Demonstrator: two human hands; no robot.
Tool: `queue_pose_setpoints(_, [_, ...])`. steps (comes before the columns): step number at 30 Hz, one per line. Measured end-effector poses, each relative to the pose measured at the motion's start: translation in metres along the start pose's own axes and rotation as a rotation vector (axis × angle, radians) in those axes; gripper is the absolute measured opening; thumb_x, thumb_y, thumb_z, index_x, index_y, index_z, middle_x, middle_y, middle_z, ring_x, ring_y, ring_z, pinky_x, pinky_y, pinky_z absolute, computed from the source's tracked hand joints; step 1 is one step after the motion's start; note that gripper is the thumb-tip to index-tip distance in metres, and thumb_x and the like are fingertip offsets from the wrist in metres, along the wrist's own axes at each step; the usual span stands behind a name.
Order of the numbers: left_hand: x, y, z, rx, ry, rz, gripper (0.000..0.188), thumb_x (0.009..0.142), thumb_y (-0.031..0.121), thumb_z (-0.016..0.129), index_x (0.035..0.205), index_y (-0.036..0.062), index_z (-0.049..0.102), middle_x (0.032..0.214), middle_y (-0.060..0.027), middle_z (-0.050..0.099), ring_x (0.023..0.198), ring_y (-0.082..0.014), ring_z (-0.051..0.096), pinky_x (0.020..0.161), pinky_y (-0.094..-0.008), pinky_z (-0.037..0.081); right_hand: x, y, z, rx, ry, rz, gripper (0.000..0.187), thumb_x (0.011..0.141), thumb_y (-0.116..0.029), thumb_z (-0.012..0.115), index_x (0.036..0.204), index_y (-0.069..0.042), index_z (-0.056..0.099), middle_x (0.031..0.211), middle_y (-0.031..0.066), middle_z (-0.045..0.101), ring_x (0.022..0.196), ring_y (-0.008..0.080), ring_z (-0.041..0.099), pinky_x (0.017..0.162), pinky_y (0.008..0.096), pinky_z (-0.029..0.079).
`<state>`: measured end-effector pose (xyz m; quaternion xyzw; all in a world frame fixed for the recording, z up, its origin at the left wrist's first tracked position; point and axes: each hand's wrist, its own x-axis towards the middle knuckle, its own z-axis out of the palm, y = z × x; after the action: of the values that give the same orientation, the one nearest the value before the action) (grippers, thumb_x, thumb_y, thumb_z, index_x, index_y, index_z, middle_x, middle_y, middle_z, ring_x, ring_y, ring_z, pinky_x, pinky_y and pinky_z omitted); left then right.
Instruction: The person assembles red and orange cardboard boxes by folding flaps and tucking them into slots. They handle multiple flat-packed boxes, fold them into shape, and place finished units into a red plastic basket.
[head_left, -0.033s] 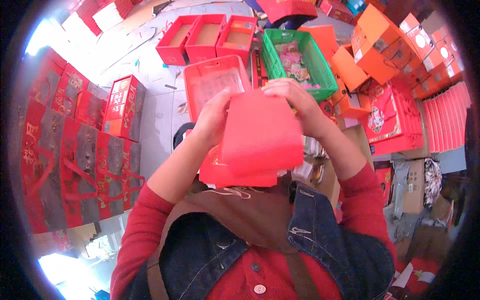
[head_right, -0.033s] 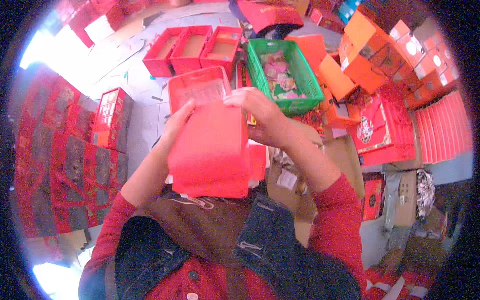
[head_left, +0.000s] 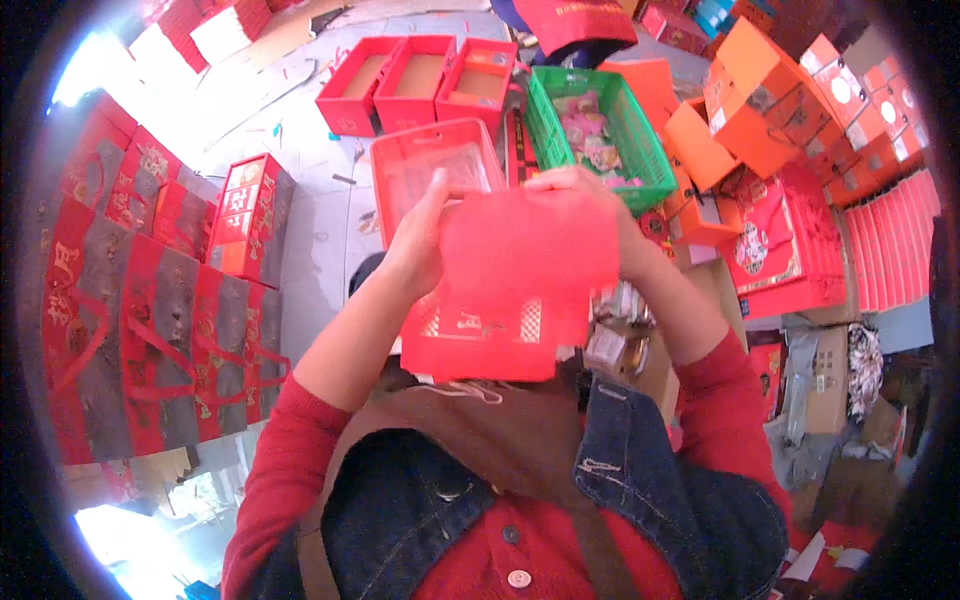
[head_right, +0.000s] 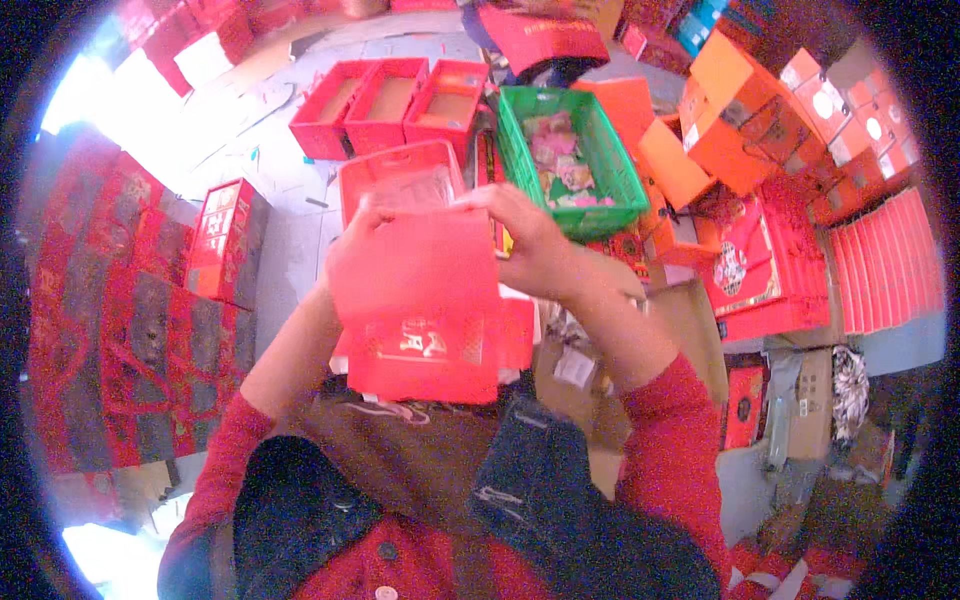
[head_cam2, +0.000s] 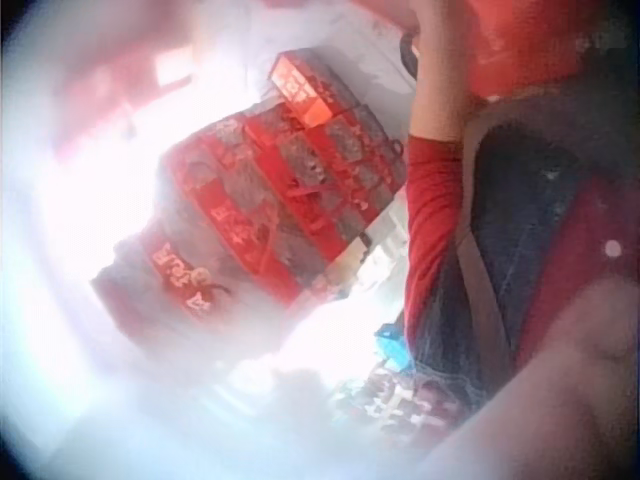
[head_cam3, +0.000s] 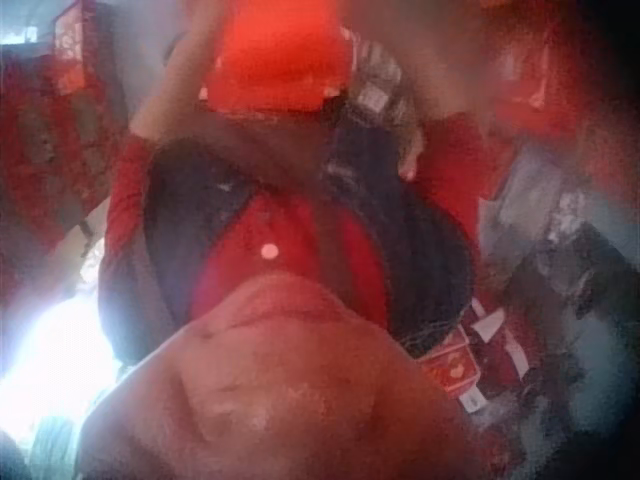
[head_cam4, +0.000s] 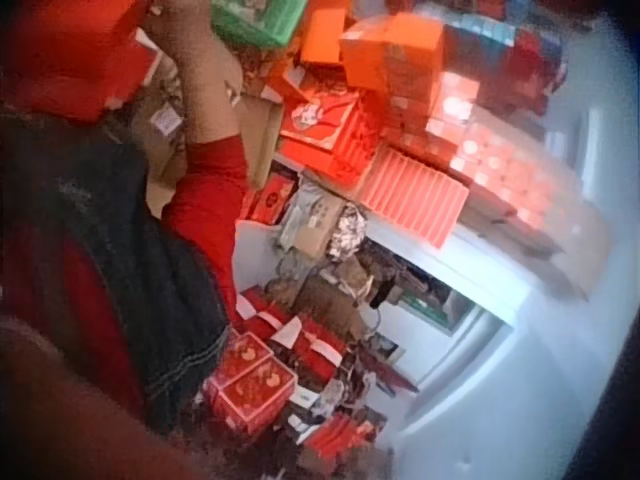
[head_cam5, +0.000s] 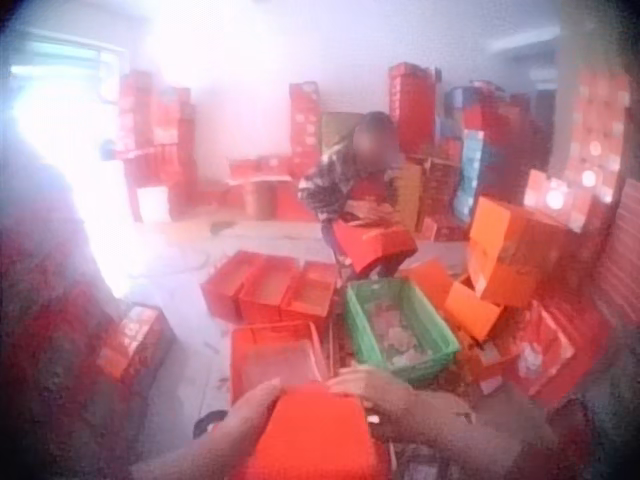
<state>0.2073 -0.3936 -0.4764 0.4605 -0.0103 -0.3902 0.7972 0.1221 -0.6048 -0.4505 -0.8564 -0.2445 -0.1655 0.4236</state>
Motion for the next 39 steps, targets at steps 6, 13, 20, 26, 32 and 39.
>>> queue_pose_setpoints(6, [-0.004,0.024,-0.021,0.343,-0.143,0.379,0.043,0.091,0.028,0.056,0.122,0.0012,0.045,0.11,-0.0089,0.057,0.098,-0.0197,0.058,0.077,-0.0319,0.051,0.022,0.012,0.045,0.924,0.099,0.699,0.046,0.083,-0.018,0.067,0.122,-0.001,0.048,0.11,0.0072,0.06,0.094,0.0166,0.061,0.083,0.0318,0.05])
queue_pose_setpoints(13, [0.065,0.027,-0.089,0.046,0.158,0.196,0.034,0.088,0.021,0.059,0.113,-0.0006,0.054,0.104,-0.0123,0.062,0.091,-0.0232,0.063,0.068,-0.0404,0.056,0.019,0.039,0.1,0.071,0.093,0.567,0.051,0.083,-0.035,0.064,0.117,-0.001,0.051,0.104,0.0141,0.061,0.092,0.0275,0.06,0.08,0.0392,0.048])
queue_pose_setpoints(20, [0.212,-0.01,-0.215,0.268,0.516,-0.092,0.024,0.082,0.015,0.064,0.102,0.0035,0.06,0.092,-0.0133,0.064,0.078,-0.0255,0.065,0.061,-0.0405,0.056,-0.008,0.037,0.123,-0.428,-0.317,0.361,0.058,0.075,-0.05,0.064,0.102,0.002,0.057,0.086,0.0144,0.06,0.081,0.0294,0.058,0.071,0.0396,0.042])
queue_pose_setpoints(26, [0.314,-0.076,-0.276,0.425,0.813,-0.29,0.031,0.078,0.022,0.067,0.098,-0.0003,0.058,0.087,-0.0121,0.063,0.074,-0.0253,0.065,0.056,-0.0383,0.056,0.004,0.048,0.112,-0.462,-0.301,0.399,0.055,0.075,-0.048,0.064,0.098,0.001,0.058,0.074,0.0081,0.054,0.069,0.0232,0.054,0.063,0.0349,0.041])
queue_pose_setpoints(32, [0.365,-0.129,-0.317,1.283,0.665,-0.386,0.065,0.078,0.049,0.063,0.112,-0.0059,0.054,0.104,-0.0201,0.062,0.098,-0.0298,0.061,0.074,-0.0388,0.052,0.003,0.058,0.111,-0.483,-0.368,0.476,0.055,0.074,-0.046,0.067,0.1,0.001,0.058,0.075,0.0057,0.055,0.065,0.0202,0.053,0.061,0.0323,0.039])
queue_pose_setpoints(39, [0.284,-0.006,-0.187,1.206,-0.284,0.005,0.045,0.092,0.036,0.052,0.117,-0.0009,0.057,0.106,-0.0119,0.063,0.102,-0.0188,0.057,0.089,-0.0322,0.045,0.005,0.058,0.117,-0.406,-0.224,0.392,0.042,0.078,-0.041,0.063,0.096,-0.003,0.057,0.078,0.0069,0.053,0.072,0.022,0.054,0.062,0.0341,0.041])
